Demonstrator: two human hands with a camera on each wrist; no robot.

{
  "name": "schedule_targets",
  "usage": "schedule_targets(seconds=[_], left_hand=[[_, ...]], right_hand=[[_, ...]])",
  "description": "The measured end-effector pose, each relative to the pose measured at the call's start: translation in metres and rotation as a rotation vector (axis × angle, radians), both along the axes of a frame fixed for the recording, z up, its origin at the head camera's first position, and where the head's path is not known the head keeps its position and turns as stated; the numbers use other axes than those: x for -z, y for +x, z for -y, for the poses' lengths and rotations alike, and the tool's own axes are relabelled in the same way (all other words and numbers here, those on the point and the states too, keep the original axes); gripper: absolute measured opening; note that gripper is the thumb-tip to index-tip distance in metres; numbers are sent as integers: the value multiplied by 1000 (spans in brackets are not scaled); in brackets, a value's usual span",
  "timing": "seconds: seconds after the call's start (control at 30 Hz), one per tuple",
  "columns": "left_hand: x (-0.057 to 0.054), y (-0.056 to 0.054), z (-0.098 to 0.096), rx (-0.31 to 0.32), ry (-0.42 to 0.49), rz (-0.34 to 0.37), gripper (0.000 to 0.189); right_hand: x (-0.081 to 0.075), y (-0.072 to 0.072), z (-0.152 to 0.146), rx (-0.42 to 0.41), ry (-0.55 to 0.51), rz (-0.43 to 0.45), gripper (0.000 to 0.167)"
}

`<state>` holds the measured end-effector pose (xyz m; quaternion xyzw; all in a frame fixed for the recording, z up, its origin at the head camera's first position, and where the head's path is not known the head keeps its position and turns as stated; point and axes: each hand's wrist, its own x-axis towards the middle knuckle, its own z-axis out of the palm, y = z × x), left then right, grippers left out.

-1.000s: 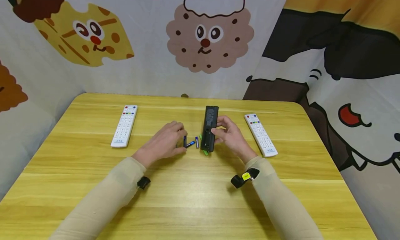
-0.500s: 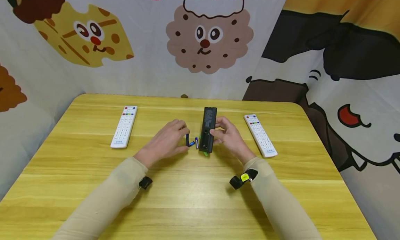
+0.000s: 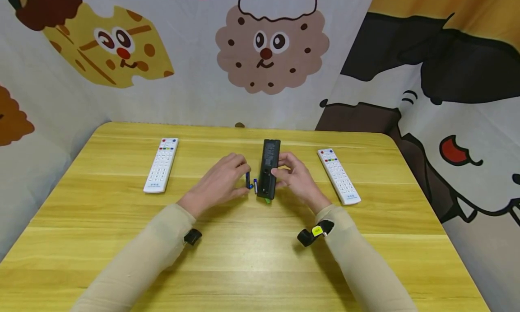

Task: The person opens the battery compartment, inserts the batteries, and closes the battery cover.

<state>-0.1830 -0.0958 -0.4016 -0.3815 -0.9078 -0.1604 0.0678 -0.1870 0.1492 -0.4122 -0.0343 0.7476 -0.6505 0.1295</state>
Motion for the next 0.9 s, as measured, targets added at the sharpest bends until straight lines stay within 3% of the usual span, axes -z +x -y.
schedule_targets(seconds=[0.9], left_hand=[[-4,-2,-16,21,22,-61,50]], right_hand=[[3,2,2,-23,-14,-11,33]])
